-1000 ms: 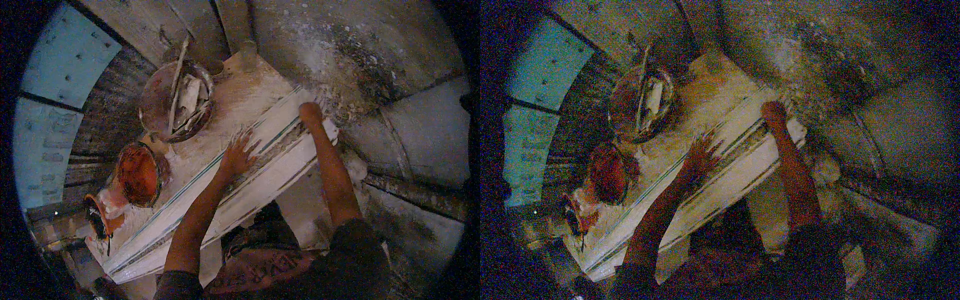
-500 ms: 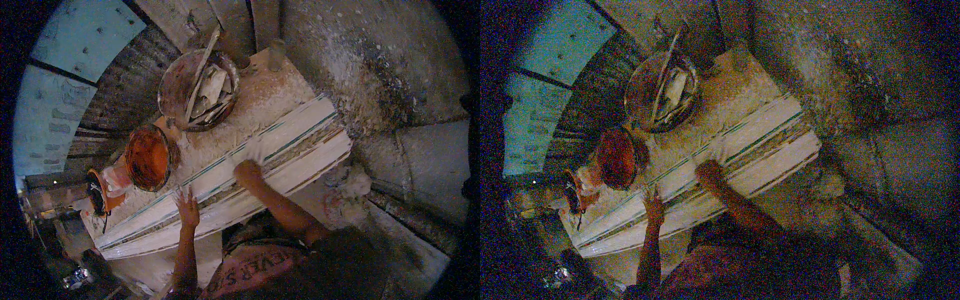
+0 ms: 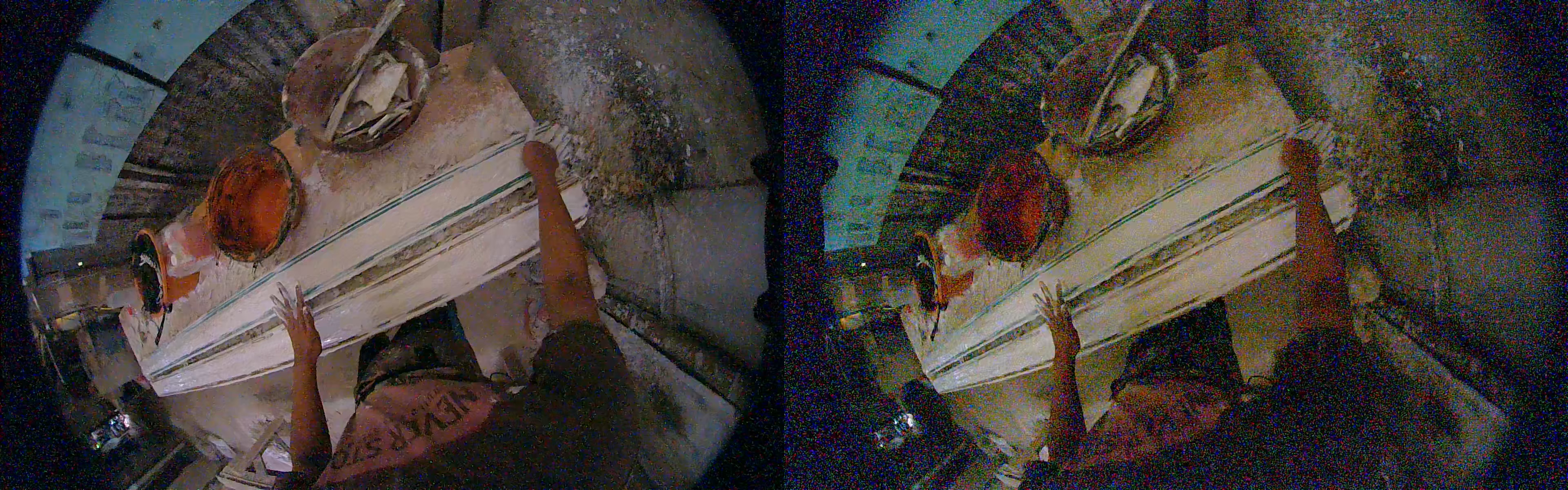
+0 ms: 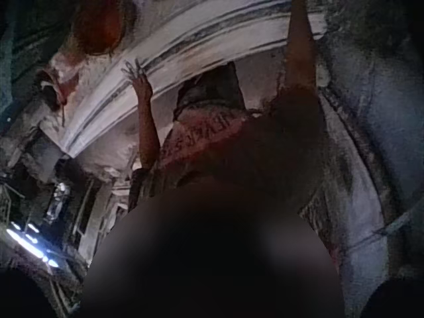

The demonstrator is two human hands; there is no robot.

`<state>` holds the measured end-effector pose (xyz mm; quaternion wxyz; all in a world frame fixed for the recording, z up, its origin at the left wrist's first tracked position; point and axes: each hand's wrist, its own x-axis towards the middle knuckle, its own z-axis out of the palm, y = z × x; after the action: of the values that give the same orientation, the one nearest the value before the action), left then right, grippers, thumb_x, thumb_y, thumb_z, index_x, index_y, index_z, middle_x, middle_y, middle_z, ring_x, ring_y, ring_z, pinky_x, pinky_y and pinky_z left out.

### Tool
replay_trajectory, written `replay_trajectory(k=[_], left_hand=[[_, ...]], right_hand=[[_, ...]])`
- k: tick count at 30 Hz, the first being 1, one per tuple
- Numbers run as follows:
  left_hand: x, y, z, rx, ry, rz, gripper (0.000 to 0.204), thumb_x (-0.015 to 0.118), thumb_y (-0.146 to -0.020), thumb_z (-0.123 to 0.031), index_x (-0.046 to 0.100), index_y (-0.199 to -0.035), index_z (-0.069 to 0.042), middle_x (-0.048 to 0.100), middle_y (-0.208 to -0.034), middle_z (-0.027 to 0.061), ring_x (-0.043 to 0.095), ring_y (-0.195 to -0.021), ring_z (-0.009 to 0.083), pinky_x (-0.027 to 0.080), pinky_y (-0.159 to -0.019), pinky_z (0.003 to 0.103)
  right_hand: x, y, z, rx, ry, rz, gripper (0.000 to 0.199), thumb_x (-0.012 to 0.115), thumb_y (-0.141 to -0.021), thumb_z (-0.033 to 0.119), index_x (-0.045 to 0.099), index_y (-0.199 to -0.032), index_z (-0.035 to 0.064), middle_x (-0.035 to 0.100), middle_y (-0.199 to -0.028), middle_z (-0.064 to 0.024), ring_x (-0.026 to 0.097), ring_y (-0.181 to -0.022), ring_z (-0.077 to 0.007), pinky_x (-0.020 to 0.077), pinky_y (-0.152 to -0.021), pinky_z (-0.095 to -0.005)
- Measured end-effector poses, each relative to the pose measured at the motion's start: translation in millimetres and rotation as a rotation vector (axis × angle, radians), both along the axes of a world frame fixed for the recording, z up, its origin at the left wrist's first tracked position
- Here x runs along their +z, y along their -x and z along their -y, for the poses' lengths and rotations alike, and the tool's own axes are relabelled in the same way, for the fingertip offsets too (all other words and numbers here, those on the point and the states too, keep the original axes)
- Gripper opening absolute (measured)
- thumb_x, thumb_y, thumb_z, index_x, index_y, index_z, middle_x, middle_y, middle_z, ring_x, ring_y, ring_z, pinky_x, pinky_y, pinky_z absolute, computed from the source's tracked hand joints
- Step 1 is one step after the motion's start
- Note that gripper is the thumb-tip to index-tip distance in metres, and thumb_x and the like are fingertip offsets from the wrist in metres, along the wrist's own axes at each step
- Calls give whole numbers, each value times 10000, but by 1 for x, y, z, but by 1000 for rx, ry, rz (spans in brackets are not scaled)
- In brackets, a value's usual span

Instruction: The person repeatedly wipes and scrubs the surface of long white wooden planks using a white cloth. The person moves along the length of the planks, applying pressure to clean the surface.

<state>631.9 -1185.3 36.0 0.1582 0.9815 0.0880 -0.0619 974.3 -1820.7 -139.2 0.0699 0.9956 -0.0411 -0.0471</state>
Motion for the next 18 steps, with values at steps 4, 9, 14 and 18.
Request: replay_trajectory(k=[4,9,14,18], left_hand=[[-3,25,-29,-5,41,48,574,187,-1125,-413,276,-1646,-190,57,-1735,161,-22,-1576,465,8,-1253,607],[-13,51,-79,-63,156,78,573,239,-1124,-384,236,-1654,-168,79,-1734,158,-16,-1580,450,7,-1261,582],[-26,79,-125,-165,212,36,585,337,-1112,-322,223,-1654,-134,81,-1730,174,1,-1583,440,25,-1264,572],[-30,94,-145,-205,184,24,582,374,-1106,-293,244,-1649,-128,90,-1726,188,43,-1582,436,65,-1266,561]], right_hand=[[22,50,-89,16,-71,-56,276,585,-870,233,794,-859,54,772,-922,-173,751,-823,-372,598,-750,-532],[67,169,-239,124,31,245,328,561,-909,250,791,-974,26,750,-1015,-233,721,-969,-396,553,-877,-549],[103,283,-362,53,-213,-68,406,519,-947,298,777,-1032,-3,718,-1109,-268,689,-1067,-420,519,-962,-540],[109,316,-397,-211,-485,-396,471,485,-978,337,766,-1078,-26,692,-1184,-295,663,-1146,-439,492,-1029,-533]])
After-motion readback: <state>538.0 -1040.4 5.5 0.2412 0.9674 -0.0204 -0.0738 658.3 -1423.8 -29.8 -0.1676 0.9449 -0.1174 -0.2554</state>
